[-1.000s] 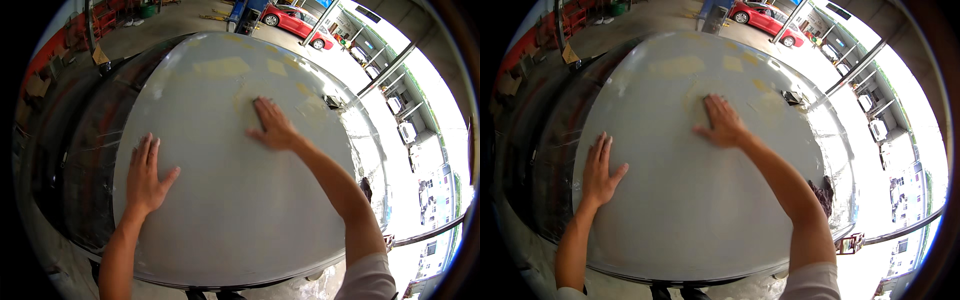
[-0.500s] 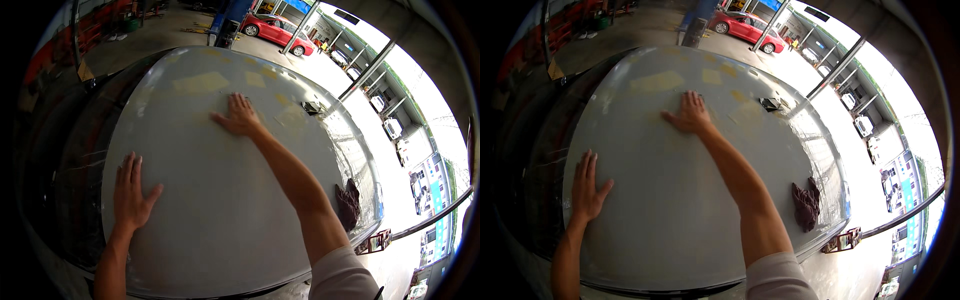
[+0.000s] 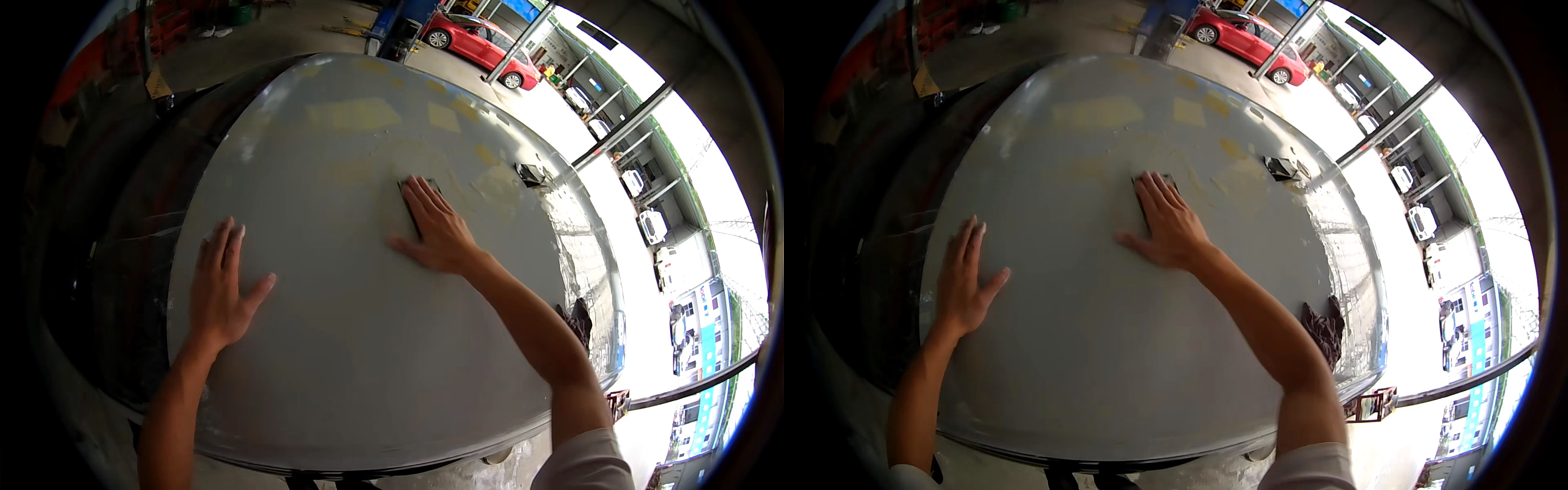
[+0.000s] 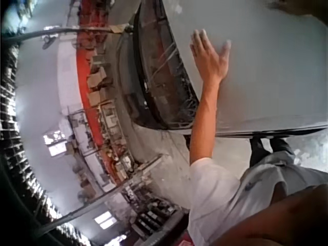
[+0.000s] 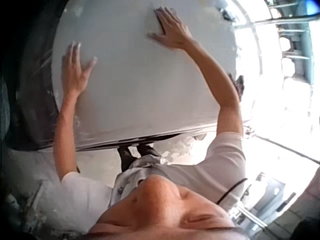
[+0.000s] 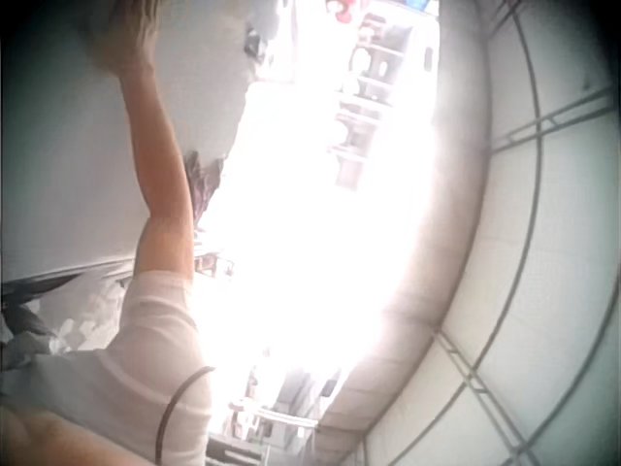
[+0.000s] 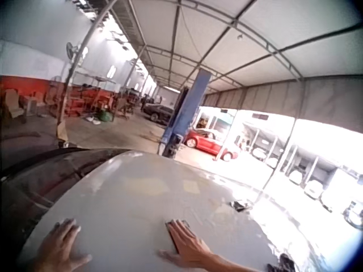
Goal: The person sands the surface of a car hood using a sanding block. They move the block across the hood in various directions to smooth the surface, occasionally pausing to wipe the area with a cloth.
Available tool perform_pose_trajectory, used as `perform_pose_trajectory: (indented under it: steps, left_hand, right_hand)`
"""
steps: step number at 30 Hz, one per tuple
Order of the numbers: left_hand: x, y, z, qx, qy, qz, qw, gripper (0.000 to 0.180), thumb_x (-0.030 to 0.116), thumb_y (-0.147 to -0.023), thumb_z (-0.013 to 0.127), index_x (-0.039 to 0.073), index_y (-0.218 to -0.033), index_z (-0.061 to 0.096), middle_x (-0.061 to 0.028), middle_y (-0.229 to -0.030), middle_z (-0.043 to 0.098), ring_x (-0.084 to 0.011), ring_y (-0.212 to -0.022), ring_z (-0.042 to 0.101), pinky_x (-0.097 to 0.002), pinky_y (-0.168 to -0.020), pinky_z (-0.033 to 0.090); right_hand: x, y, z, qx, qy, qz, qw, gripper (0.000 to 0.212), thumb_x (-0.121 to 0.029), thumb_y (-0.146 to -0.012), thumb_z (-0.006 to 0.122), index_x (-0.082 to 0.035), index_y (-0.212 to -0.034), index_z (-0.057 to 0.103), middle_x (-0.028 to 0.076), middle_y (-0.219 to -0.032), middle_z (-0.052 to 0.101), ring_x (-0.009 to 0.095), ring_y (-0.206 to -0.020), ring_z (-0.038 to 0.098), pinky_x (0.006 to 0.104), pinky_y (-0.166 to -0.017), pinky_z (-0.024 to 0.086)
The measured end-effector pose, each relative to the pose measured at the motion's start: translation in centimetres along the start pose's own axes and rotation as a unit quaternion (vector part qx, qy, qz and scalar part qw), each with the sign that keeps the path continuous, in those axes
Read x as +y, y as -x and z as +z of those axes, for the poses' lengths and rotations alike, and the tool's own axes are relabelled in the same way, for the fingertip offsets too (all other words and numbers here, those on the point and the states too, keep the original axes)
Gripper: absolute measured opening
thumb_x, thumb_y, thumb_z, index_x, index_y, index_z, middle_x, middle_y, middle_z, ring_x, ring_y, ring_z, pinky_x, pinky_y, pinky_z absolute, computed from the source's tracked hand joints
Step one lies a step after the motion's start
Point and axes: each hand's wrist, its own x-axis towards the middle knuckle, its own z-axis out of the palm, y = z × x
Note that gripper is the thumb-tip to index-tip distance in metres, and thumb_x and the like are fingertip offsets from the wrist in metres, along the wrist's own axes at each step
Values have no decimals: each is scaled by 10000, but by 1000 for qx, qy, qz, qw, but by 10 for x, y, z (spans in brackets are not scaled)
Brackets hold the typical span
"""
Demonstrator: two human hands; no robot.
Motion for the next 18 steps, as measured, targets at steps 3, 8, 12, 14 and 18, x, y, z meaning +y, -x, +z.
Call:
perform_pose_trajectory:
  steps: [3, 8, 12, 14, 18]
  left_hand:
    - [11, -5, 1, -5, 30, 1, 1000, 871, 618, -983, 561, 43, -1602, 350, -185, -1691, 283, -358, -1576, 254, -498, -1309, 183]
    - [16, -6, 13, -6, 36, 20, 999, 868, 617, -986, 560, 37, -1597, 355, -185, -1690, 289, -363, -1576, 253, -497, -1310, 181]
    - [-2, 0, -1, 16, 8, 10, 1000, 862, 613, -990, 559, 30, -1593, 359, -192, -1686, 293, -357, -1576, 255, -500, -1311, 177]
    - [9, -6, 1, 16, 18, 23, 999, 860, 612, -990, 559, 25, -1588, 367, -200, -1681, 302, -355, -1574, 261, -502, -1310, 176]
    - [19, -10, 21, 9, 51, 39, 998, 856, 612, -988, 563, 21, -1580, 383, -212, -1673, 313, -354, -1571, 270, -502, -1309, 177]
  right_hand:
    - [37, 7, -12, -17, 12, -19, 1000, 1071, -760, -964, 462, 89, -1592, 282, 270, -1688, 247, 373, -1594, 197, 466, -1309, 170]
    - [3, -23, -11, -3, 15, 104, 994, 1109, -778, -946, 478, 91, -1599, 261, 263, -1691, 243, 373, -1597, 183, 453, -1313, 171]
    - [-27, 7, -14, -28, 2, -31, 999, 1085, -773, -958, 458, 69, -1610, 250, 243, -1703, 222, 360, -1601, 174, 449, -1317, 168]
    - [1, -11, -19, -27, 24, -5, 999, 1080, -776, -960, 452, 62, -1612, 253, 238, -1704, 224, 350, -1603, 170, 446, -1319, 166]
    - [-8, -37, -13, -41, 20, 104, 994, 1077, -764, -964, 468, 69, -1609, 250, 233, -1704, 225, 334, -1604, 177, 426, -1318, 177]
